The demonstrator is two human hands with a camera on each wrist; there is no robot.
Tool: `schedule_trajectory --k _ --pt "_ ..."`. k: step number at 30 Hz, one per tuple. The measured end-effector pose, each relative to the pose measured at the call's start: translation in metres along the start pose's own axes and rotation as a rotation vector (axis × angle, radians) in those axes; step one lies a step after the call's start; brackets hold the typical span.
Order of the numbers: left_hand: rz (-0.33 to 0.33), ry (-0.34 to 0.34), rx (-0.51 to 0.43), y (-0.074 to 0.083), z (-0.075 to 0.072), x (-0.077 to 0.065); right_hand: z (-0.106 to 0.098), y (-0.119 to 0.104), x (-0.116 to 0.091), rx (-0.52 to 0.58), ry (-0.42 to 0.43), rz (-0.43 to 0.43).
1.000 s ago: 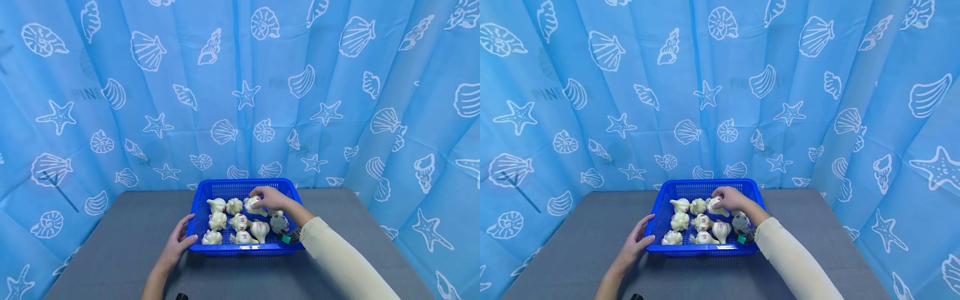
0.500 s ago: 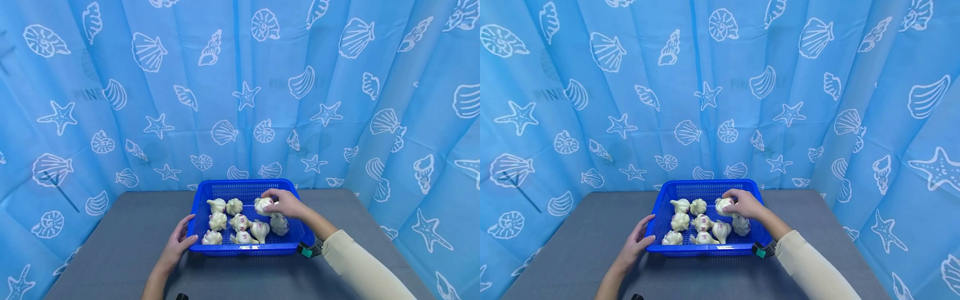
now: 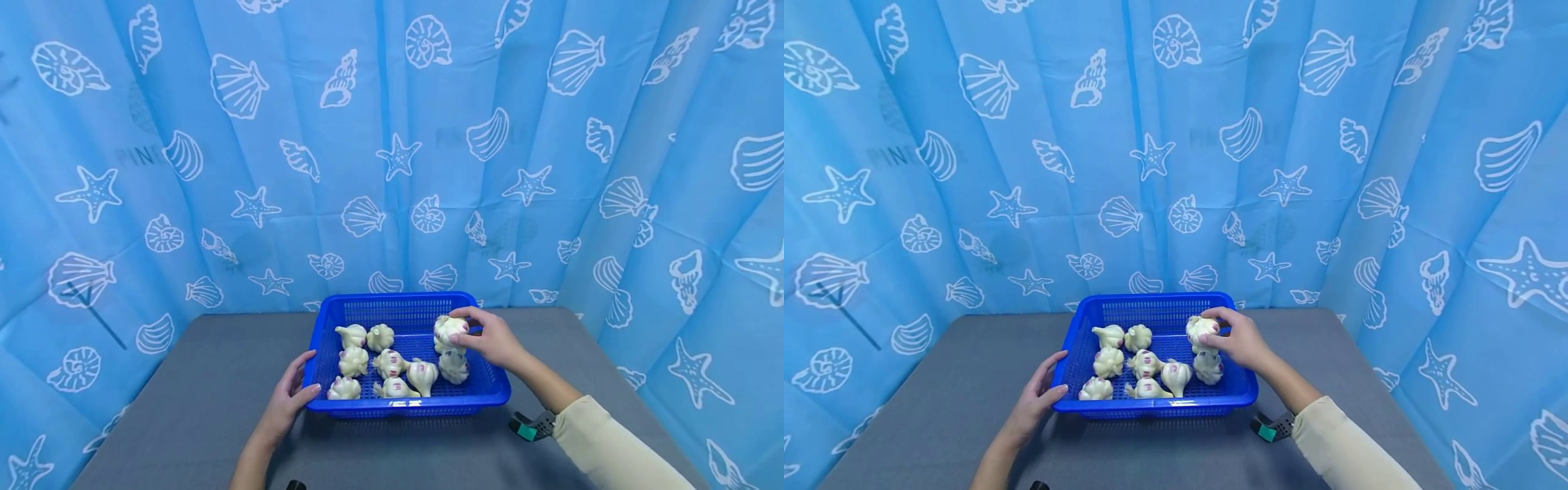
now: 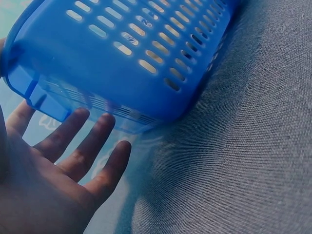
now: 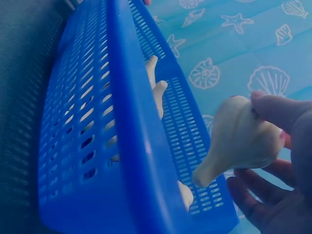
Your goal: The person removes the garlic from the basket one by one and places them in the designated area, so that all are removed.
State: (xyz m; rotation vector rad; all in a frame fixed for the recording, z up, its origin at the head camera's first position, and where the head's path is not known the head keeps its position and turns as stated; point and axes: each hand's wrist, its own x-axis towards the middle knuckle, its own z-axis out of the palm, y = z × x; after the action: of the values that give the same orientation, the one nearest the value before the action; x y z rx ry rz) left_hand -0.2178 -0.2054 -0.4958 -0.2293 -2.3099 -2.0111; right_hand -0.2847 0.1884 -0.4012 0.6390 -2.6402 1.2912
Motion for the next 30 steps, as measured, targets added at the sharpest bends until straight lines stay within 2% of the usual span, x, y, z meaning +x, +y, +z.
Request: schedule_trajectory --k 7,17,25,30 --pt "-0.008 0.006 0.001 0.000 0.001 0.000 -0.004 0.005 -0.005 0.055 0.100 -0.038" --pt "-0.005 0.009 0.006 0.001 0.001 -0.001 -0.017 0.010 -0.002 0.107 0.255 -0.120" --pt "-0.003 0.007 0.008 0.001 0.000 0.000 -0.028 0.008 0.003 0.167 0.368 -0.131" --pt "-0.006 0.007 0.006 0.000 0.000 -0.001 -0.036 -0.006 -0.001 0.166 0.393 -0.142"
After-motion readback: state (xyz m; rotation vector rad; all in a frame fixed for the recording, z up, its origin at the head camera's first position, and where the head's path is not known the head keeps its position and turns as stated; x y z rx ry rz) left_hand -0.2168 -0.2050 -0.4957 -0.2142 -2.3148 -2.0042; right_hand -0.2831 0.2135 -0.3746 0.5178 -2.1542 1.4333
